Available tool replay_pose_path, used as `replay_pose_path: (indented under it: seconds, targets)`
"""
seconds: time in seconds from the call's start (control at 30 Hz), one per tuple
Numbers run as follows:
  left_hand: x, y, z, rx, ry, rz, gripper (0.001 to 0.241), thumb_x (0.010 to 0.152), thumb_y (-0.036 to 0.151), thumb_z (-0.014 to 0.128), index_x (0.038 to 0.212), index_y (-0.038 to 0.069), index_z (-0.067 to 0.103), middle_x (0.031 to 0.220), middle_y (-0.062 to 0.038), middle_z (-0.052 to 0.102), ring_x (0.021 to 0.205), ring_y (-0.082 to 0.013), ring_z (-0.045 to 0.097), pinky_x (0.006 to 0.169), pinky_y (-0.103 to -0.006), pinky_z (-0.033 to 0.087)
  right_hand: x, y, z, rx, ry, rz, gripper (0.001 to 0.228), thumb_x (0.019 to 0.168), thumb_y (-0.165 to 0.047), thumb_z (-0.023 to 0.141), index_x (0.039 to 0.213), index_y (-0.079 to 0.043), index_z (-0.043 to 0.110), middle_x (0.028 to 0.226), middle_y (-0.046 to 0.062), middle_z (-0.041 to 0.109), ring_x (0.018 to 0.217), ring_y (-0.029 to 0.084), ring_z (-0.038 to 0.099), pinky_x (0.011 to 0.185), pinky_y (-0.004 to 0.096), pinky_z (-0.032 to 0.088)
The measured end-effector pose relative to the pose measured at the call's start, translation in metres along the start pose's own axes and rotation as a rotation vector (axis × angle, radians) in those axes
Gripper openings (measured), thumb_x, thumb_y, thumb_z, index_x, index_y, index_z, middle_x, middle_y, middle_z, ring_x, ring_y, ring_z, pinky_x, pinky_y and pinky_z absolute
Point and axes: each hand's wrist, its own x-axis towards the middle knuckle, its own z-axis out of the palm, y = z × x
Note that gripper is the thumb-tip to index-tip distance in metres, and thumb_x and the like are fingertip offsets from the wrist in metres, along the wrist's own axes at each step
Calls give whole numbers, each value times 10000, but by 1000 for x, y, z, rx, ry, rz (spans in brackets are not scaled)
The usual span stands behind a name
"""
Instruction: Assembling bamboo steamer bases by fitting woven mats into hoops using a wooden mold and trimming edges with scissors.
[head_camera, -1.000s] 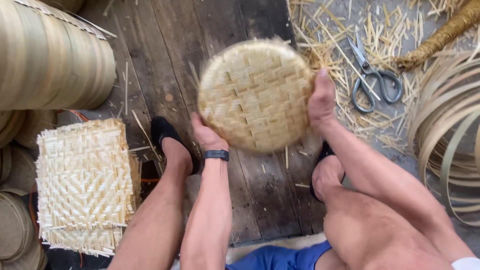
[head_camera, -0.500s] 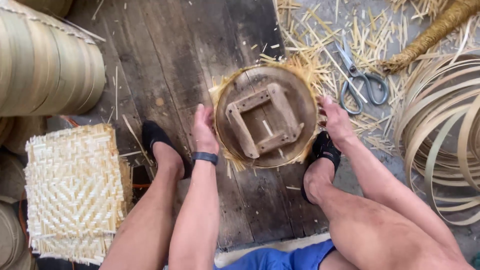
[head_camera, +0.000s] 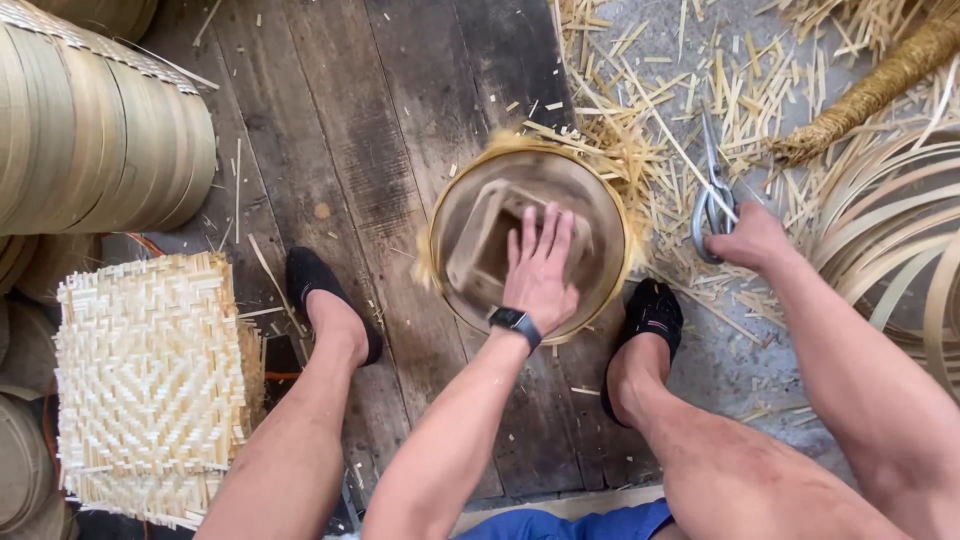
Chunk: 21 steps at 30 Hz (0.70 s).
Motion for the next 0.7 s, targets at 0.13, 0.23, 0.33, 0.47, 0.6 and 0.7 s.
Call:
replay_pose_path:
  seconds: [0.13, 0.23, 0.33, 0.47, 0.6, 0.7]
  targets:
    - [1, 0, -7, -241, -92, -197, 1110, 775, 449, 723, 1640, 84, 131, 1691, -320, 29, 1568, -467, 23, 1217, -606, 75, -67, -51, -38, 123, -114, -15, 541, 642, -382, 865, 901, 56, 682, 794, 186, 706, 734, 326, 675, 728, 458, 558]
    - [23, 10, -3, -506, 83, -505, 1206, 853, 694, 684, 1569, -62, 76, 1597, -408, 119, 1529, -521, 68, 1268, -598, 72, -110, -82, -46, -41, -53, -56, 640, 727, -535, 836, 902, 60, 678, 799, 183, 686, 749, 319, 659, 739, 457, 550]
    - [32, 27, -14, -384, -51, -652, 1182, 784, 766, 634, 1598, 60, 149, 1589, -415, 124, 1500, -584, 20, 1229, -635, -14, -114, -86, -30, -247, 79, -239, 713, 871, -626, 715, 1050, 62, 663, 928, 224, 646, 852, 332, 621, 761, 475, 528]
    - [31, 27, -8, -203, -11, -602, 1236, 709, 714, 680, 1603, 38, 161, 1603, -364, 187, 1464, -613, 92, 1192, -657, 2, -107, -117, -7, -350, 223, -380, 734, 881, -617, 675, 1120, 75, 618, 1043, 251, 590, 976, 362, 564, 792, 496, 518]
    - [29, 26, -8, -186, 0, -587, 1233, 707, 693, 679, 1602, 26, 155, 1627, -292, 226, 1467, -616, 106, 1203, -672, 13, -104, -134, -5, -436, 216, -268, 599, 937, -563, 637, 1065, 23, 643, 1056, 195, 627, 988, 316, 601, 855, 462, 523]
    - [29, 25, -6, -183, -24, -564, 1250, 702, 707, 682, 1594, 23, 135, 1615, -314, 206, 1456, -623, 97, 1180, -692, 10, -76, -97, -5, -500, 122, -215, 435, 1025, -454, 582, 1064, -28, 663, 1037, 153, 646, 917, 255, 625, 804, 420, 508]
